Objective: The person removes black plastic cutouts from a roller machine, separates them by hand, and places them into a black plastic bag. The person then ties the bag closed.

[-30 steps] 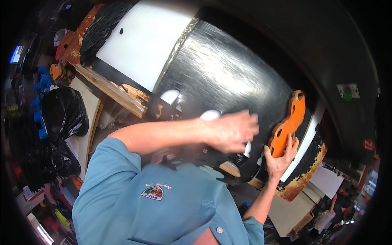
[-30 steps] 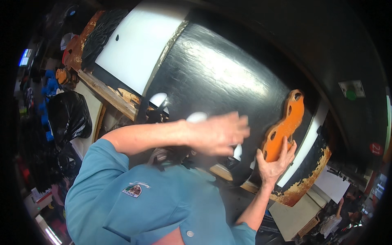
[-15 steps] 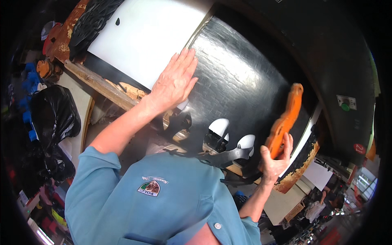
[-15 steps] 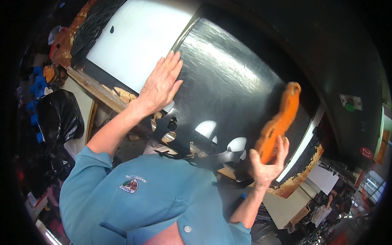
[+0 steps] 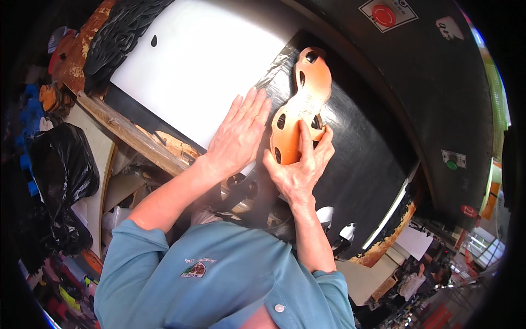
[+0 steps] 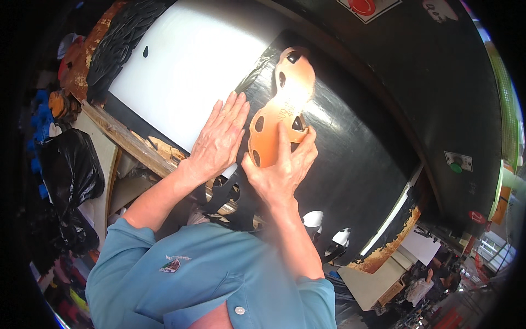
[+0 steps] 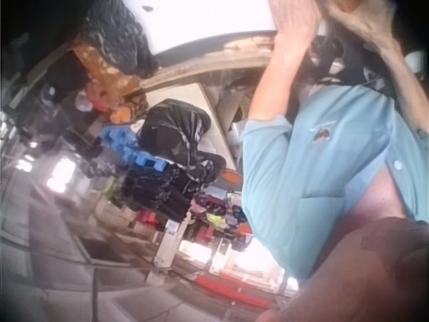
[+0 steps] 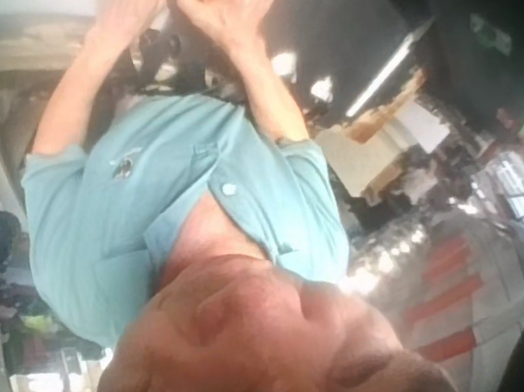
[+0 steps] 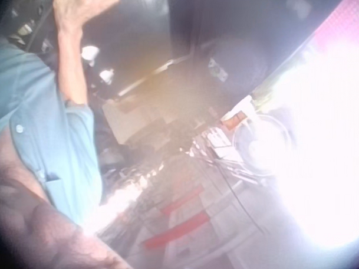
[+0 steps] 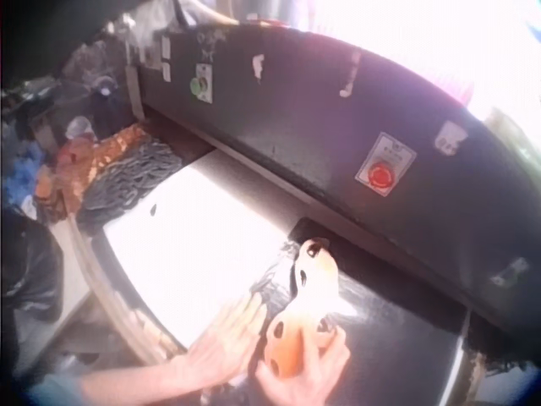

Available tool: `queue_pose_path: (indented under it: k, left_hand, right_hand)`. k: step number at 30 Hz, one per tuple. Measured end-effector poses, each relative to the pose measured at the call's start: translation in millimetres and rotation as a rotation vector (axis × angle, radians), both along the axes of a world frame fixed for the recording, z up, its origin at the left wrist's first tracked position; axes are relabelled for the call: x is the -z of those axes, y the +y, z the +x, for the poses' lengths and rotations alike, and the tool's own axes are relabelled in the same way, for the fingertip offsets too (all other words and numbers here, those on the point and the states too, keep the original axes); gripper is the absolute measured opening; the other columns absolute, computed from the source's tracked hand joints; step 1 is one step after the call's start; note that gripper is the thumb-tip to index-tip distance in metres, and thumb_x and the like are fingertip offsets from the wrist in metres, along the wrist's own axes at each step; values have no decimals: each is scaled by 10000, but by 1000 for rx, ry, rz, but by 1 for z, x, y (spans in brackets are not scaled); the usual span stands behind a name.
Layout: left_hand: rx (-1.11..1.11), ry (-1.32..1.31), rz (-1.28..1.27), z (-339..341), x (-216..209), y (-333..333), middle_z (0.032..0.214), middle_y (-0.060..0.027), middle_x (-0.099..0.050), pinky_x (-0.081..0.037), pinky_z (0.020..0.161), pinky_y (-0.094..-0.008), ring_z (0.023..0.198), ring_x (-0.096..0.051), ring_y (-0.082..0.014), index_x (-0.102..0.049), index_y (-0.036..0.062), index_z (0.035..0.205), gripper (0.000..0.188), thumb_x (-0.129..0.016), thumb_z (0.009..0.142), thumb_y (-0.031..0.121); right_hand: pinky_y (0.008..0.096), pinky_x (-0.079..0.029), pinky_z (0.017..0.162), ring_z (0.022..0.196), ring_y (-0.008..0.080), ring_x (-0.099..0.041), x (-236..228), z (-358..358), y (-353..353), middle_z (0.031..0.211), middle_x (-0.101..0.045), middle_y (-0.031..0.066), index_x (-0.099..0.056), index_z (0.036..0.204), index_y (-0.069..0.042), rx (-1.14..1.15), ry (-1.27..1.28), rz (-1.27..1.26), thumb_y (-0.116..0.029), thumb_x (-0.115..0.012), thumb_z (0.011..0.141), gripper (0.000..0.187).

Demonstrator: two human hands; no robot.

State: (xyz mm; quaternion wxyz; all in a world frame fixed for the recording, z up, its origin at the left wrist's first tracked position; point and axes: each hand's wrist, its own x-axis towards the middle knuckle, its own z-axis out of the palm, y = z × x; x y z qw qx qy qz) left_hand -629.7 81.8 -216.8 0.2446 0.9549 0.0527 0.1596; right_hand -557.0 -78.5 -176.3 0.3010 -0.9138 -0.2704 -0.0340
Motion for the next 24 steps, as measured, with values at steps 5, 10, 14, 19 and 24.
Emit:
queue_pose_path:
  k: [5, 10, 14, 19, 24]
  left_hand:
    - [141, -42, 26, 30, 1, 27, 1631, -256, -432, -308, 1280, -539, 1544, -380, -426, -370, -25, 1594, 650, -621, 1001, 64]
    - [156, -90, 120, 47, 6, 39, 1570, -232, -514, -341, 1268, -508, 1511, -439, -382, -523, -34, 1479, 499, -618, 1017, 127]
    - [126, -119, 125, 46, 11, 40, 1588, -210, -509, -345, 1268, -514, 1513, -443, -374, -543, -15, 1467, 480, -622, 1008, 99]
    - [120, -99, 100, 50, 15, 35, 1600, -200, -505, -345, 1267, -524, 1519, -441, -369, -523, 11, 1496, 508, -626, 1002, 71]
    - [192, -60, 64, 75, 21, 27, 1603, -197, -508, -322, 1272, -529, 1524, -442, -363, -524, 18, 1508, 485, -572, 1027, 55]
  right_hand:
    - [563, -456, 1097, 1302, 509, -484, 10, 20, 3, 1514, -422, 351, -656, 1409, -89, 57, -52, -49, -317, -896, 611, 864]
    - [565, -458, 1074, 1256, 516, -485, 9, 37, 9, 1503, -399, 377, -668, 1406, -98, 85, -44, -47, -324, -879, 617, 848]
    - [568, -461, 1066, 1242, 524, -489, 7, 32, 19, 1494, -399, 392, -667, 1407, -91, 104, -67, -56, -321, -870, 625, 840]
    - [561, -528, 977, 1168, 488, -594, 10, 25, 14, 1326, -531, 343, -714, 1307, -7, 83, -179, -66, -331, -898, 603, 797]
    - [629, -493, 949, 1157, 572, -542, 13, 32, 12, 1331, -493, 419, -695, 1331, -11, 235, -210, -136, -380, -857, 609, 827]
